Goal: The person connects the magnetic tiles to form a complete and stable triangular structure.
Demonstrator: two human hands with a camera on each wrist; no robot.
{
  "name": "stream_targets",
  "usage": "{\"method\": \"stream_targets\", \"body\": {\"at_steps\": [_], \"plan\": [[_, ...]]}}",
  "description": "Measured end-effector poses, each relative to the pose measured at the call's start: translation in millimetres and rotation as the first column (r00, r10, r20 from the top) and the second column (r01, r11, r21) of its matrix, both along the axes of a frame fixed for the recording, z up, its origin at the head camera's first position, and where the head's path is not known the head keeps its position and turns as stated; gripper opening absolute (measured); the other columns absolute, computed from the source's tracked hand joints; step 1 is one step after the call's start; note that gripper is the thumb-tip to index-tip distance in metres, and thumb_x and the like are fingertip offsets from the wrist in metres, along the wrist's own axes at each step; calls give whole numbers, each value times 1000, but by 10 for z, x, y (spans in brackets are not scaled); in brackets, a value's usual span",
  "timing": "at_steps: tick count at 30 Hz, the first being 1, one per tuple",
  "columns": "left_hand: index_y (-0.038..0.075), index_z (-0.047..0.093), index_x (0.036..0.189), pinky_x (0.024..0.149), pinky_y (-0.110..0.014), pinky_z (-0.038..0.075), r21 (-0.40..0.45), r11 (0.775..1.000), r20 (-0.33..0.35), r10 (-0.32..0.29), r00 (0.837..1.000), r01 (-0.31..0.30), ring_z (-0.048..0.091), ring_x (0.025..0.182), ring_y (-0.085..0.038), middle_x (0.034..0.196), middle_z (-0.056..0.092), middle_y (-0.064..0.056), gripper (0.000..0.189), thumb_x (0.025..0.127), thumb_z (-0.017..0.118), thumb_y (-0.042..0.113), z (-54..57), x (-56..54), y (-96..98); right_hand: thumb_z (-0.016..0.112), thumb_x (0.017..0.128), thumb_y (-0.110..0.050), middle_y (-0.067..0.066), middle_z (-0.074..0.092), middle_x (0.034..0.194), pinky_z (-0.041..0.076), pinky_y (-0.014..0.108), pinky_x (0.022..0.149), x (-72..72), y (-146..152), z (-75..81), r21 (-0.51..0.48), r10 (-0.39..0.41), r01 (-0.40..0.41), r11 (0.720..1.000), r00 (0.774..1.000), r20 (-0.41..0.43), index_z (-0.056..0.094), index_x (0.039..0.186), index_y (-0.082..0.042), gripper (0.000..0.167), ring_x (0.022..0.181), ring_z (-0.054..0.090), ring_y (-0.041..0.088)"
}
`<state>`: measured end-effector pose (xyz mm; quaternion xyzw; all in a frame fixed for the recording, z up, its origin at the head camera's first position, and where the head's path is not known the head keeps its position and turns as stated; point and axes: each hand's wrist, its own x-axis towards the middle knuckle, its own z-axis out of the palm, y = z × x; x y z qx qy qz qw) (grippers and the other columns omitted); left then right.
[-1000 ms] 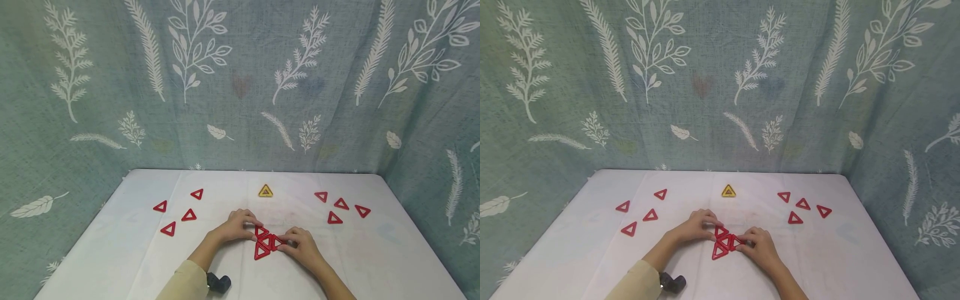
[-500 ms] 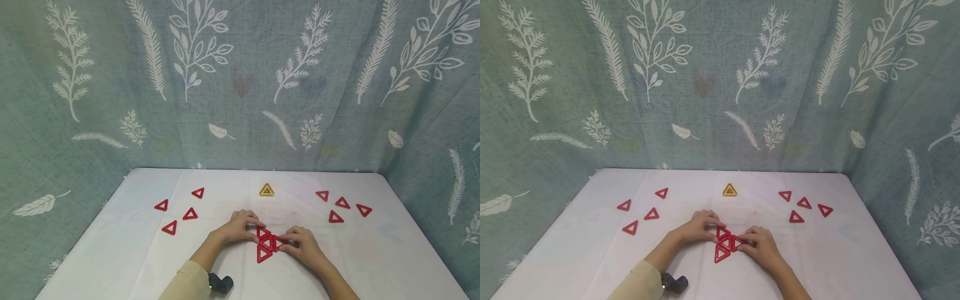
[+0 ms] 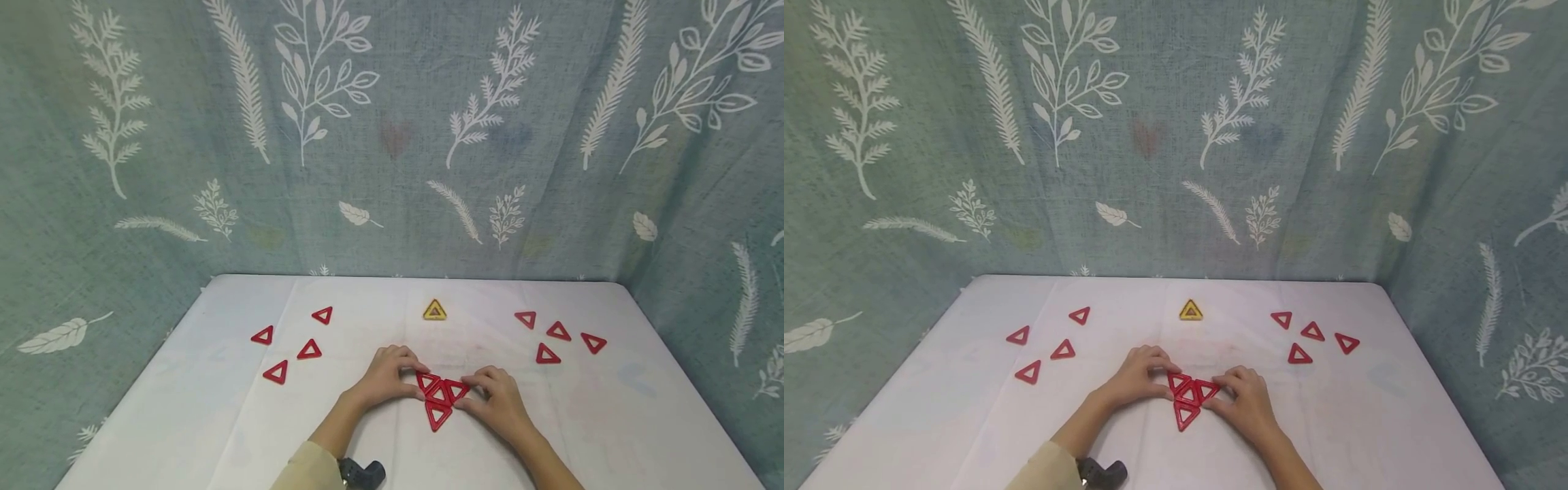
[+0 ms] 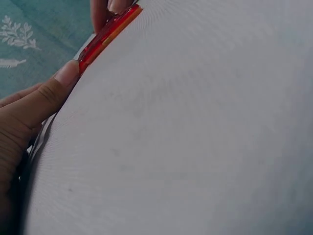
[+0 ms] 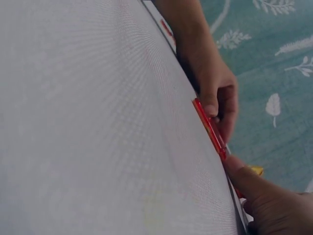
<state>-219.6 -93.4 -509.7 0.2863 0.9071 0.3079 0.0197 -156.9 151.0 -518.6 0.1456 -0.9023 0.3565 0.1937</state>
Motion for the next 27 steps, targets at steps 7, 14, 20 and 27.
{"method": "stream_targets", "body": {"at_steps": [7,14,20,27], "plan": [[26,73,99,84,-34,35,43,989,-128,145,981,-141,45,91,-9,93,55,11,44,61,84,46,-16,130,8,89,58,-35,-8,58,83,34,28,67,42,-62,36,39,-149,148,988,988,40,76,91,-15,41,74,40,6],[20,70,97,83,-36,34,69,959,-153,284,947,-276,43,92,-12,94,54,8,44,63,82,46,-5,300,67,87,61,-33,-1,58,85,33,31,67,75,-97,86,39,-200,197,980,976,87,76,94,-11,41,76,42,12],[19,67,97,87,-38,32,92,953,-124,297,947,-287,43,94,-13,95,54,7,44,64,83,44,-1,360,75,87,61,-34,-4,60,86,31,30,68,87,-117,58,36,-204,202,979,973,104,76,93,-14,40,76,42,10],[21,64,100,90,-39,32,134,954,-118,284,951,-268,47,92,-10,95,61,10,46,64,84,41,-27,349,70,88,59,-33,-5,60,86,31,31,69,74,-121,33,17,-202,201,979,974,101,75,93,-16,40,75,43,10]]}}
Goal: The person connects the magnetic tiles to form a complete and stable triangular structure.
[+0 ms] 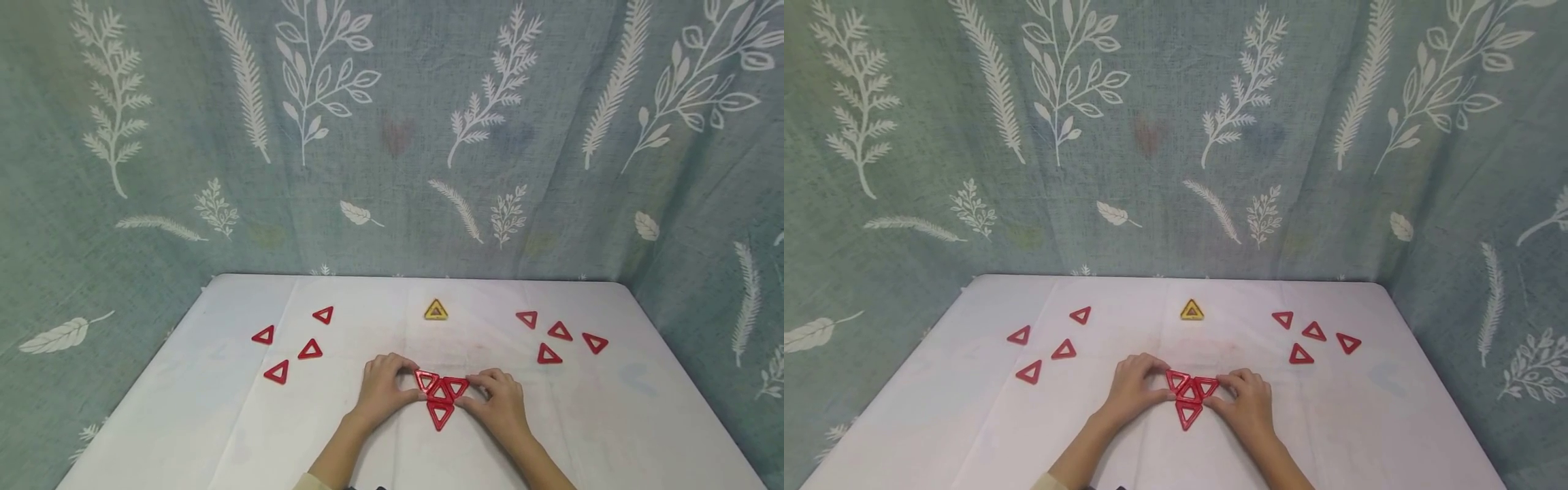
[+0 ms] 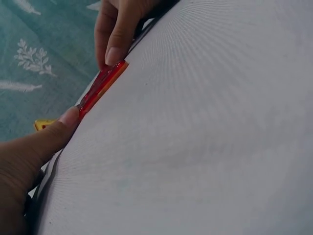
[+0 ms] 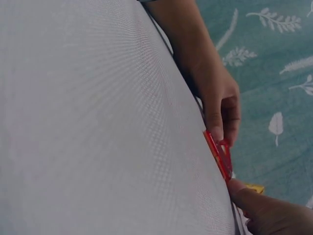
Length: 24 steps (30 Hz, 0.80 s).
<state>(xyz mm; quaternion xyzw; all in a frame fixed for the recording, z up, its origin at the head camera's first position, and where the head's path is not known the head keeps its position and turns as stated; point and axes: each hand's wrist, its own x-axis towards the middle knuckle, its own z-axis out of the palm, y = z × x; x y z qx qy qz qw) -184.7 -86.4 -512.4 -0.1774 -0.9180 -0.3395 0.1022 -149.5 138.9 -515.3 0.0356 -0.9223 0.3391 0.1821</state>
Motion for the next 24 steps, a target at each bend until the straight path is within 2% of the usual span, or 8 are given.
{"method": "stream_targets", "body": {"at_steps": [4,7,11,14,20,24], "plan": [[21,65,101,91,-38,32,31,999,6,-15,1000,15,50,90,-8,92,64,12,46,64,84,39,-13,2,5,88,59,-28,-5,67,89,35,32,71,8,-13,13,-26,15,-15,1000,1000,-4,73,96,-16,42,78,50,9],[21,65,103,92,-39,32,72,997,51,-31,998,27,50,87,-7,89,65,13,45,65,84,35,-4,15,14,88,62,-21,-6,70,87,41,28,72,14,-26,31,-95,45,-44,995,999,6,72,100,-13,42,75,54,8],[20,64,109,93,-41,33,118,992,105,-50,993,38,50,86,-6,88,65,13,47,68,83,31,14,38,27,84,67,-12,-6,70,81,48,21,68,24,-40,64,-242,98,-79,967,993,66,71,107,-9,42,69,55,5],[17,65,113,93,-41,34,136,990,108,-54,993,39,51,87,-5,88,67,14,48,69,82,28,15,49,36,82,69,-10,-4,71,82,49,19,67,27,-43,77,-307,120,-84,948,988,102,70,109,-8,42,69,57,3],[16,70,106,86,-35,39,183,981,42,-74,996,65,54,83,-3,84,69,14,38,71,81,25,1,72,42,81,70,-11,-5,72,78,50,20,70,11,-38,59,-327,130,-87,941,985,111,73,102,-8,33,73,60,4],[17,72,102,84,-34,40,170,982,-6,-84,996,84,56,83,-3,84,69,14,33,72,81,25,-5,85,44,82,69,-10,-8,71,75,50,21,69,-1,-47,49,-339,145,-109,934,986,84,75,95,-11,26,72,60,3]]}}
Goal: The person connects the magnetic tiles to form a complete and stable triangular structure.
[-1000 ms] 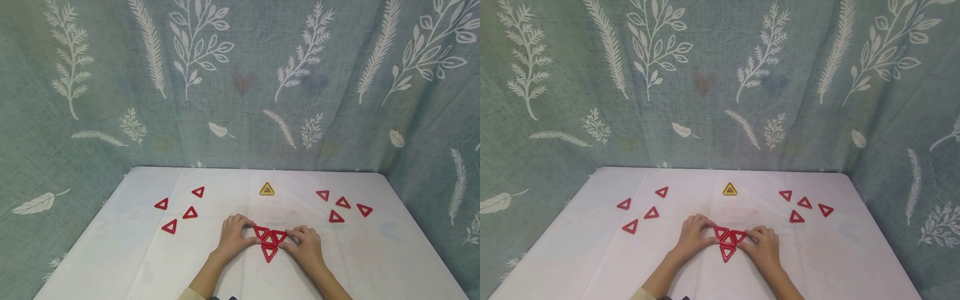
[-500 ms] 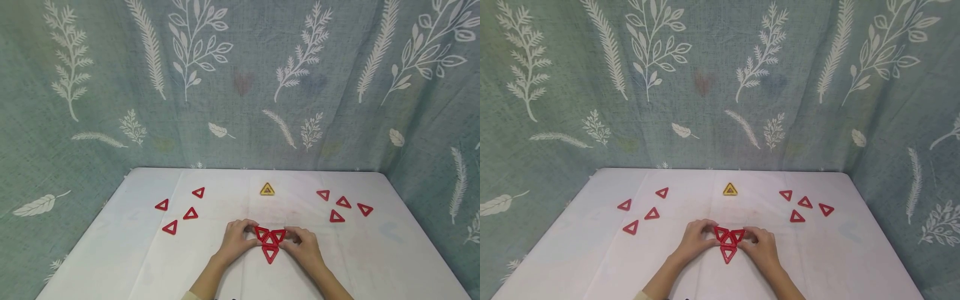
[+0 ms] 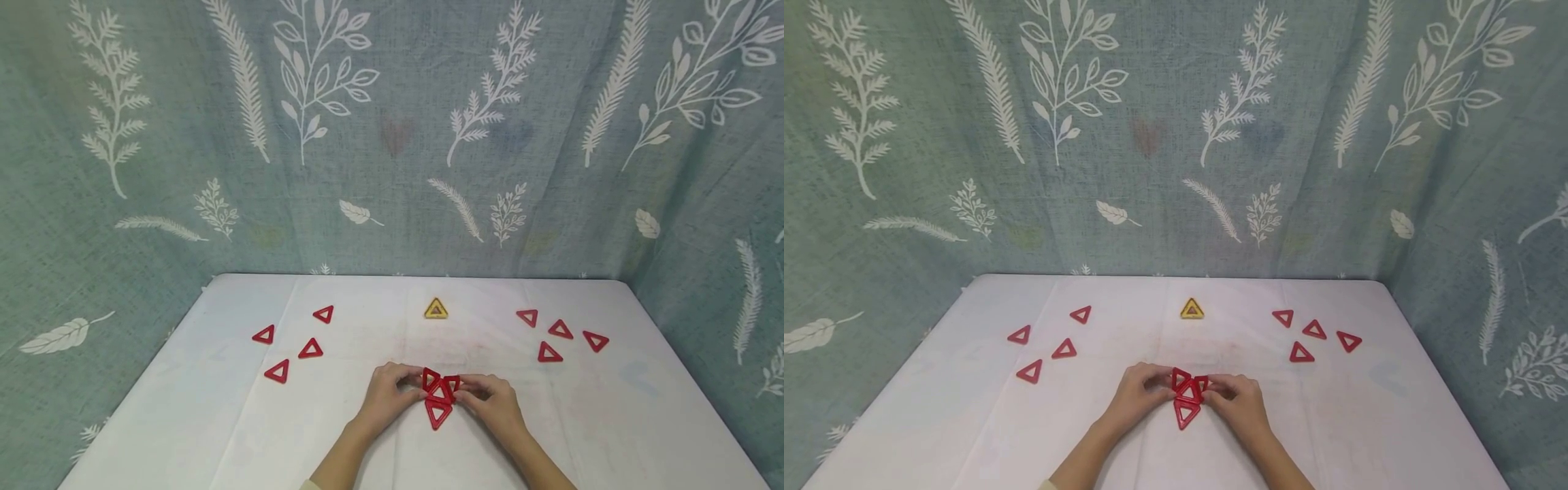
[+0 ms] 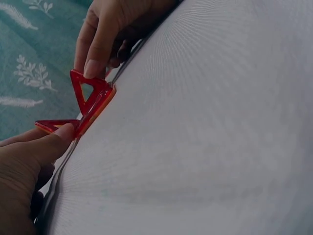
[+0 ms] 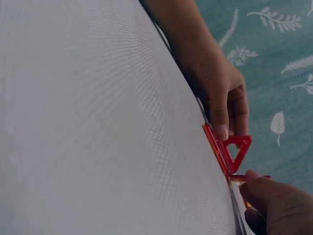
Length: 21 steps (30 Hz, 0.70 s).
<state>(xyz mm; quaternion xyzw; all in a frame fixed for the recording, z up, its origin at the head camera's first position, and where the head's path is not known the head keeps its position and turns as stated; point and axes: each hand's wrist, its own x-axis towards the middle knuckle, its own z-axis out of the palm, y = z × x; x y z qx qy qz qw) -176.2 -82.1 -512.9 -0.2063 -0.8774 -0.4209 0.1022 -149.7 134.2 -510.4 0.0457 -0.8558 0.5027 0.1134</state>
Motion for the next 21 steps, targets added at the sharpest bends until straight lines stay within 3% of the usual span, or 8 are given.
{"method": "stream_targets", "body": {"at_steps": [9,18,21], "plan": [[21,74,100,85,-34,39,-50,997,-17,-52,999,51,57,86,-3,91,70,15,25,76,77,28,8,-2,5,82,68,-9,-12,71,76,49,21,62,2,-23,0,-35,61,-64,997,993,-100,77,91,-13,24,66,56,2],[23,75,99,84,-34,39,-64,995,-42,-73,996,70,55,84,-3,87,68,16,21,78,76,27,22,14,21,82,68,-11,-12,72,79,48,20,59,-6,-23,-47,20,80,-77,997,974,-213,77,90,-14,23,65,55,0],[22,75,98,84,-34,39,-71,995,-50,-74,996,71,55,84,-4,87,68,16,21,77,76,26,21,16,19,83,67,-12,-12,72,79,44,19,59,-14,-28,-70,68,89,-73,995,956,-278,77,90,-15,24,64,52,-2]]}}
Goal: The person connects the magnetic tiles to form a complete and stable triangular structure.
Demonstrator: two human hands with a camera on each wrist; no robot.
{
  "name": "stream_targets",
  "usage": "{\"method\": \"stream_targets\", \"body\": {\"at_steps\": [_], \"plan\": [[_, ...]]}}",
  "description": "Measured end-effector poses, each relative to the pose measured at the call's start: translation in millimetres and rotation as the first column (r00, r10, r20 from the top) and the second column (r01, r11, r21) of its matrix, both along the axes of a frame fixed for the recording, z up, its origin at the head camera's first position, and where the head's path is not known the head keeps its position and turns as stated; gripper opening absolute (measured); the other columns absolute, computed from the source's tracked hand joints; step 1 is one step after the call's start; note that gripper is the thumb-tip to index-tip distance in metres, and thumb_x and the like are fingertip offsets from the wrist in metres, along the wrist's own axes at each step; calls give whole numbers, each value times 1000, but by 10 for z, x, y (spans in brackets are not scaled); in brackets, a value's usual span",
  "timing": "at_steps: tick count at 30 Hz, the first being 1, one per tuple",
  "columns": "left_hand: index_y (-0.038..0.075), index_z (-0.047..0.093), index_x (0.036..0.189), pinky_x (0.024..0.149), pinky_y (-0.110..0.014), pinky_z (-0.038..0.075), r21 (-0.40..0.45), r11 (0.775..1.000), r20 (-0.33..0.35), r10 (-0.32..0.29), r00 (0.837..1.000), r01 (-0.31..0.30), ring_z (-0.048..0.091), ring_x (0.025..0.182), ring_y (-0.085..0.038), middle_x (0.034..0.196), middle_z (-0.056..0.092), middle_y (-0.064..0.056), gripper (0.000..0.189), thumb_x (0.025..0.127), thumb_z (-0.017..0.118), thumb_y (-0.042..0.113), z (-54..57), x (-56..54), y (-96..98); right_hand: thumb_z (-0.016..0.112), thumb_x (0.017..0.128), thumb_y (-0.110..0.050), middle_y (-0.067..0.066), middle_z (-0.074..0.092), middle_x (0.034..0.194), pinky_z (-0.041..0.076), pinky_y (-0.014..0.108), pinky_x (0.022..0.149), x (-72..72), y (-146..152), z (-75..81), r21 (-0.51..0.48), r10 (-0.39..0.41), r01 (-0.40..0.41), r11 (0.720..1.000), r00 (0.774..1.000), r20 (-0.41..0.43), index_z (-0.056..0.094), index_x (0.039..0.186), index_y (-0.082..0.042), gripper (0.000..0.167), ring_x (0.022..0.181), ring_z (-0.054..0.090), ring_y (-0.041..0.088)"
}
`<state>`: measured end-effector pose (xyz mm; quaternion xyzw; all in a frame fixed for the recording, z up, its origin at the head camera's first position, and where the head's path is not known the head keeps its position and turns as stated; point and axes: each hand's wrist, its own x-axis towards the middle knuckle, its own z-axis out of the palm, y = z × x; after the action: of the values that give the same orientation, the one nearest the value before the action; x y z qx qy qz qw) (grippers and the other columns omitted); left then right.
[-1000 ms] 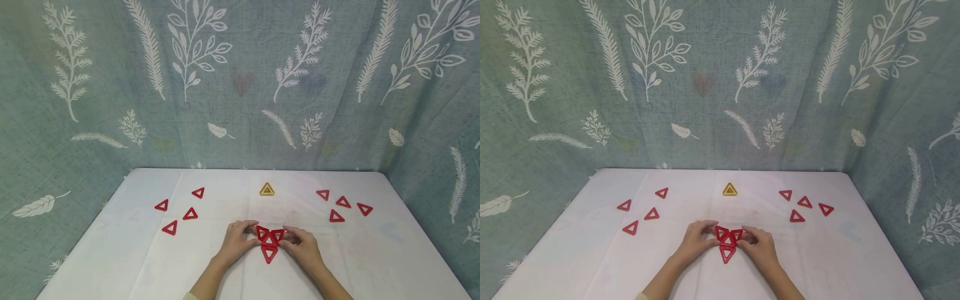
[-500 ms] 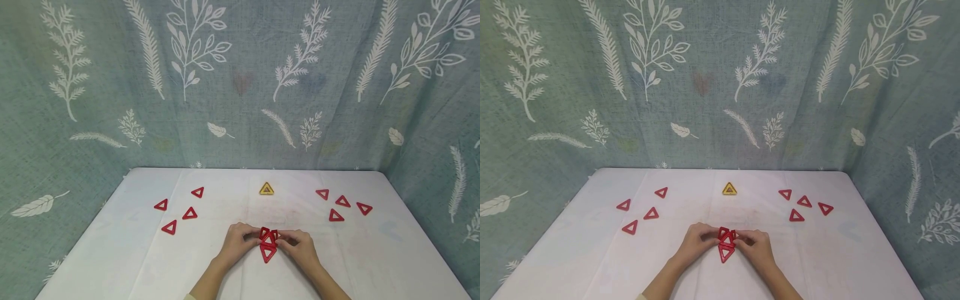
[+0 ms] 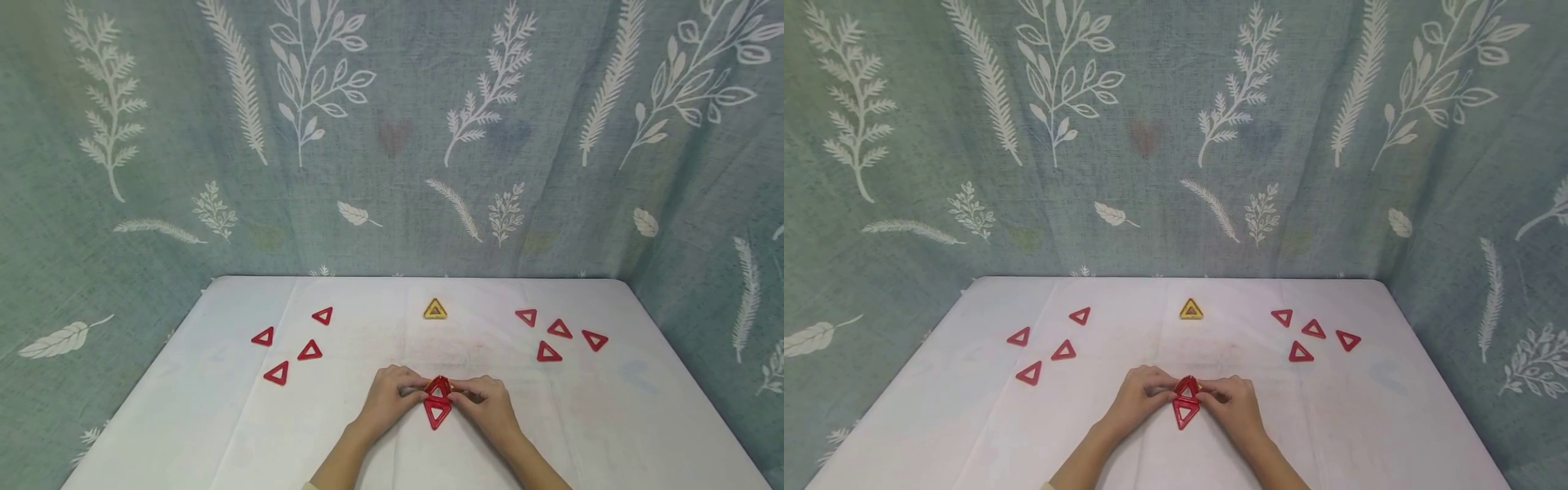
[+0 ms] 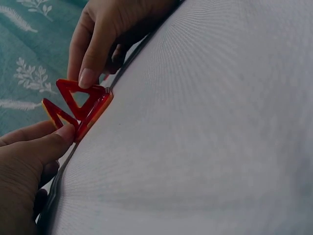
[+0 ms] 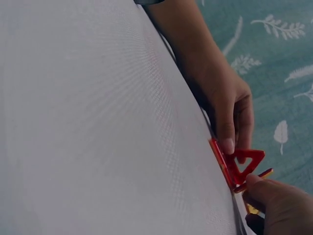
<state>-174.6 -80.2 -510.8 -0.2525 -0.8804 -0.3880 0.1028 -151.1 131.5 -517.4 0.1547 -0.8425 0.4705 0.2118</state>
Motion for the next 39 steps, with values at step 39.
{"method": "stream_targets", "body": {"at_steps": [39], "plan": [[19,65,119,85,-34,36,-245,970,-20,-20,1000,15,43,97,-10,106,52,8,58,71,75,51,-5,88,-167,70,84,-13,-3,71,103,48,24,80,-256,124,14,43,282,-286,957,957,69,72,108,-10,24,93,58,10]]}}
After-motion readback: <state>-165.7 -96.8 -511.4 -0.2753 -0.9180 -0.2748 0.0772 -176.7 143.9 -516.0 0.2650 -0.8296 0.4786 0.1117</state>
